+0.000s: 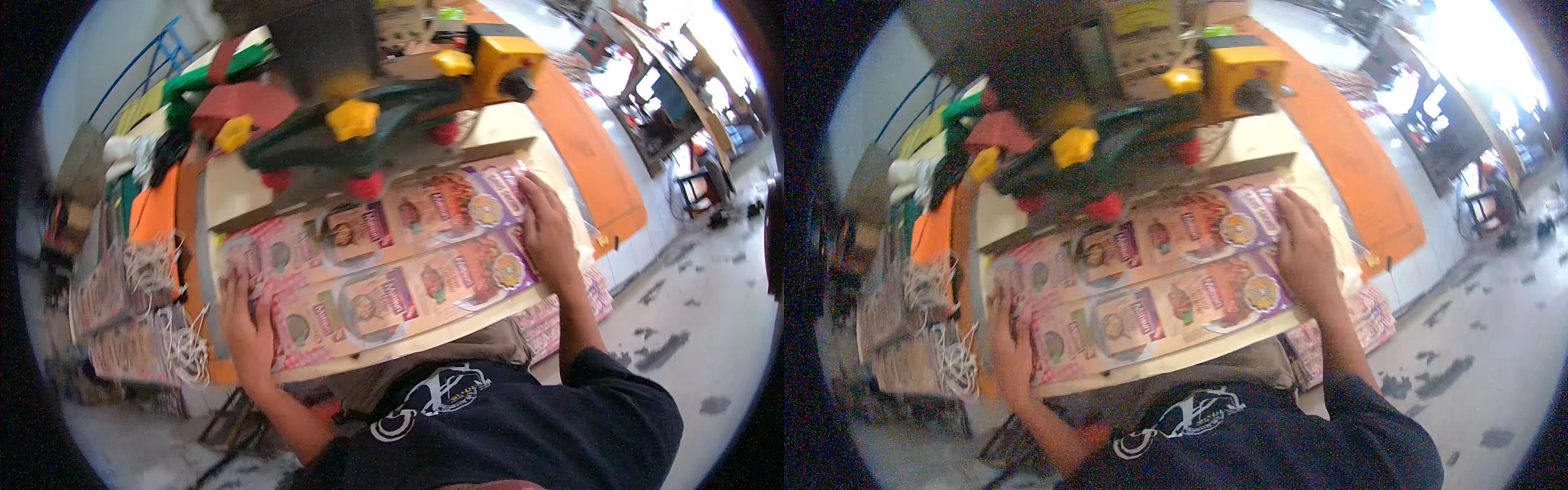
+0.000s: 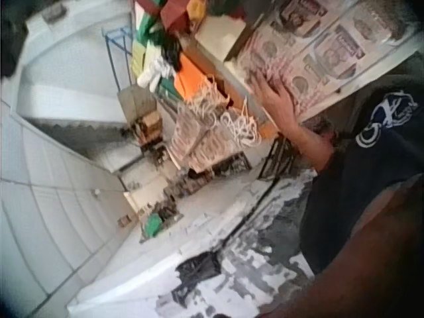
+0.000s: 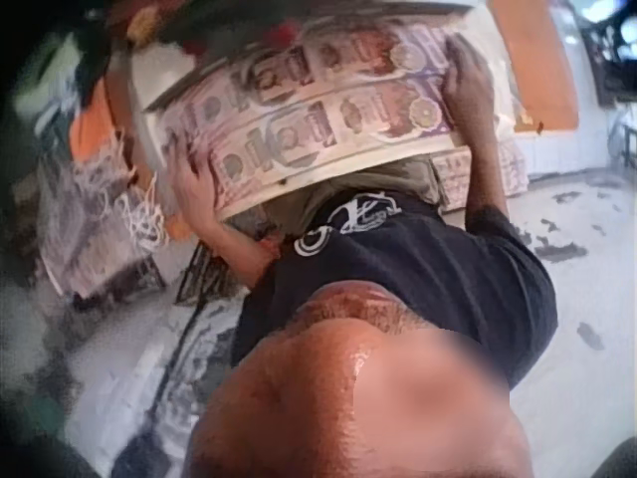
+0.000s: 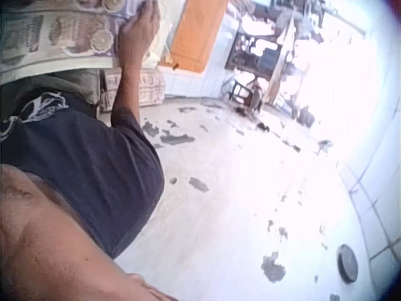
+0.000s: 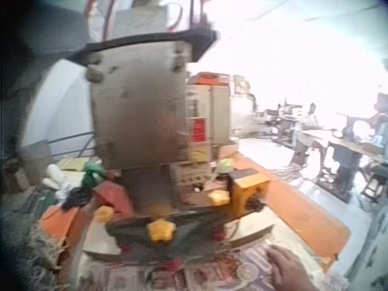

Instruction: The person positions printed food packaging material onto a heating plate of a machine and manually applies pressure to seal edges.

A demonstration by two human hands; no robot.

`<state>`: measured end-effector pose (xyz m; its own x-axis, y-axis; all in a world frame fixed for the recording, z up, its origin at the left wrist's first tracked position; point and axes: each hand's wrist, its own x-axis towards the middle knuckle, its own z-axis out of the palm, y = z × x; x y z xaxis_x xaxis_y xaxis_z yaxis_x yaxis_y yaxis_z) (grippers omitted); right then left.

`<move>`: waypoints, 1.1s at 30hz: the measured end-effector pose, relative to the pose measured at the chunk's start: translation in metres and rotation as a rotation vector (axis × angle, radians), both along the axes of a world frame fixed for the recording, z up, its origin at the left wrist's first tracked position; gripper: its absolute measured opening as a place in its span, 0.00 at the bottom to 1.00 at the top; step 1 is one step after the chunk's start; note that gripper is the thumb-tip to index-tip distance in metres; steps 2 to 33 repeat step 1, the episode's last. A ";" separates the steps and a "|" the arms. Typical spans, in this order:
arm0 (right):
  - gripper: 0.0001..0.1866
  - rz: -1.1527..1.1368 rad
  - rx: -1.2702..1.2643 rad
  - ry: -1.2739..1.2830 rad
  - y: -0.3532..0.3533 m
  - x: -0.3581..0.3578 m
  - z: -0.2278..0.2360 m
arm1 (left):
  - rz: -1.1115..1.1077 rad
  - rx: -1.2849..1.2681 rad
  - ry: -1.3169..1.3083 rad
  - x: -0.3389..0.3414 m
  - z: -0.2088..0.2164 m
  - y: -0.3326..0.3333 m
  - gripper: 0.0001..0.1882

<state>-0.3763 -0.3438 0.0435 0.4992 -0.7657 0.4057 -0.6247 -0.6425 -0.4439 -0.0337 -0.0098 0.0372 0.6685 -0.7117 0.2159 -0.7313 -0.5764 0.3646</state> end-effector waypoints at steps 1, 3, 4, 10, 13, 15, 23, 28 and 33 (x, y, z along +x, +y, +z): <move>0.23 0.033 0.012 0.020 -0.005 -0.003 -0.008 | 0.011 0.021 0.037 0.003 0.006 0.003 0.31; 0.23 0.033 0.012 0.020 -0.005 -0.003 -0.008 | 0.011 0.021 0.037 0.003 0.006 0.003 0.31; 0.23 0.033 0.012 0.020 -0.005 -0.003 -0.008 | 0.011 0.021 0.037 0.003 0.006 0.003 0.31; 0.23 0.033 0.012 0.020 -0.005 -0.003 -0.008 | 0.011 0.021 0.037 0.003 0.006 0.003 0.31; 0.23 0.033 0.012 0.020 -0.005 -0.003 -0.008 | 0.011 0.021 0.037 0.003 0.006 0.003 0.31; 0.23 0.033 0.012 0.020 -0.005 -0.003 -0.008 | 0.011 0.021 0.037 0.003 0.006 0.003 0.31; 0.23 0.033 0.012 0.020 -0.005 -0.003 -0.008 | 0.011 0.021 0.037 0.003 0.006 0.003 0.31; 0.23 0.033 0.012 0.020 -0.005 -0.003 -0.008 | 0.011 0.021 0.037 0.003 0.006 0.003 0.31; 0.23 0.033 0.012 0.020 -0.005 -0.003 -0.008 | 0.011 0.021 0.037 0.003 0.006 0.003 0.31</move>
